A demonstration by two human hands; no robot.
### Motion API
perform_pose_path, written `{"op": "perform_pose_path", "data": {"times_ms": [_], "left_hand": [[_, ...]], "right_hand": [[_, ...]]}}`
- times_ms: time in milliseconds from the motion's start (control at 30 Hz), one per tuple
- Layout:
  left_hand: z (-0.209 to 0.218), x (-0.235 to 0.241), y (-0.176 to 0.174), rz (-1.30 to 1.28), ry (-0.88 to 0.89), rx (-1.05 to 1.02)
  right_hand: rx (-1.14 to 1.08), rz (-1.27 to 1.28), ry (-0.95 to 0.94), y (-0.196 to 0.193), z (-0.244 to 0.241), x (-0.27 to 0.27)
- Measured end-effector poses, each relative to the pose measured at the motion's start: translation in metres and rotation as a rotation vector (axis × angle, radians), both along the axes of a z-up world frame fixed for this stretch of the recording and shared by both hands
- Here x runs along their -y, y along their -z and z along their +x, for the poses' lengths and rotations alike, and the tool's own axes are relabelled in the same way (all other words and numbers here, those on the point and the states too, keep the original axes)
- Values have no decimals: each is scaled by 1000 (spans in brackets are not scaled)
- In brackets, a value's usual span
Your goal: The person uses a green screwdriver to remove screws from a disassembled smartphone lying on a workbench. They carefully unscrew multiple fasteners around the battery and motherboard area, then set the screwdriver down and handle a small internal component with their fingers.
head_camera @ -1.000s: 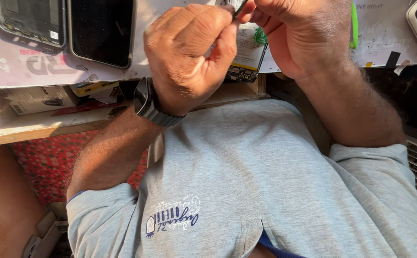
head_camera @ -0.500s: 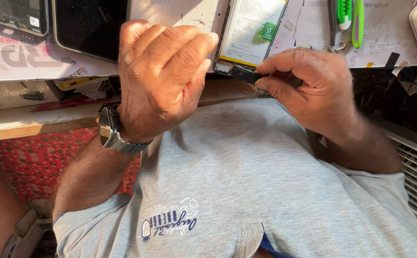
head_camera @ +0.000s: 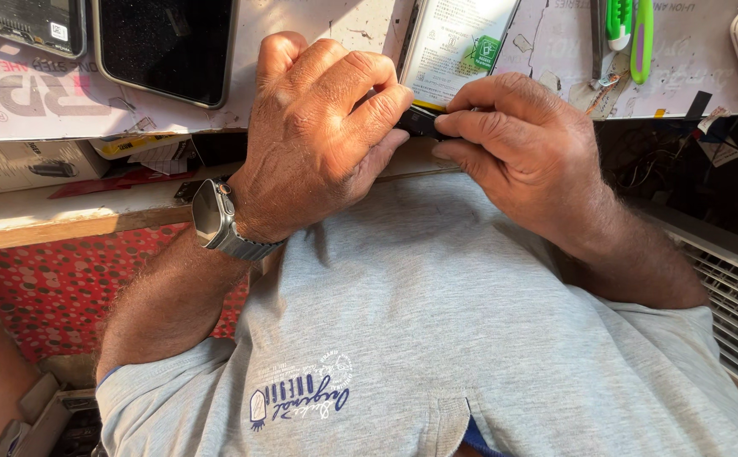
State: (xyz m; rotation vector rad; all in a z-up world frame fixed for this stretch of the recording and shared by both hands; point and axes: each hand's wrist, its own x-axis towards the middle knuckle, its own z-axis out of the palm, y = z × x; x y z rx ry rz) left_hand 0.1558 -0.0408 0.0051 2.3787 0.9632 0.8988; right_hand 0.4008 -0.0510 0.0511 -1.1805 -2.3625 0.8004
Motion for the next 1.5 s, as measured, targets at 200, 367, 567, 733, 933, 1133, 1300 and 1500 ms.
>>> {"op": "perform_pose_path", "data": {"times_ms": [200, 367, 567, 733, 933, 1133, 1300, 1500], "left_hand": [[0, 2, 10, 7, -4, -6], [0, 3, 13, -18, -8, -10], [1, 0, 9, 15, -20, 7], [1, -1, 5, 1, -17, 7], [0, -2, 4, -3, -13, 13], [0, 0, 8, -15, -14, 14], [1, 2, 11, -34, -22, 10], [5, 1, 5, -44, -16, 0]], "right_hand": [[114, 184, -84, 2, 0, -1], [126, 349, -104, 3, -6, -2], [128, 317, -118, 0, -10, -4], [129, 302, -128, 2, -8, -3], [84, 227, -109, 13, 1, 4], [109, 232, -107, 17, 6, 8], [159, 249, -104, 17, 8, 9], [95, 282, -13, 29, 23, 11]]}}
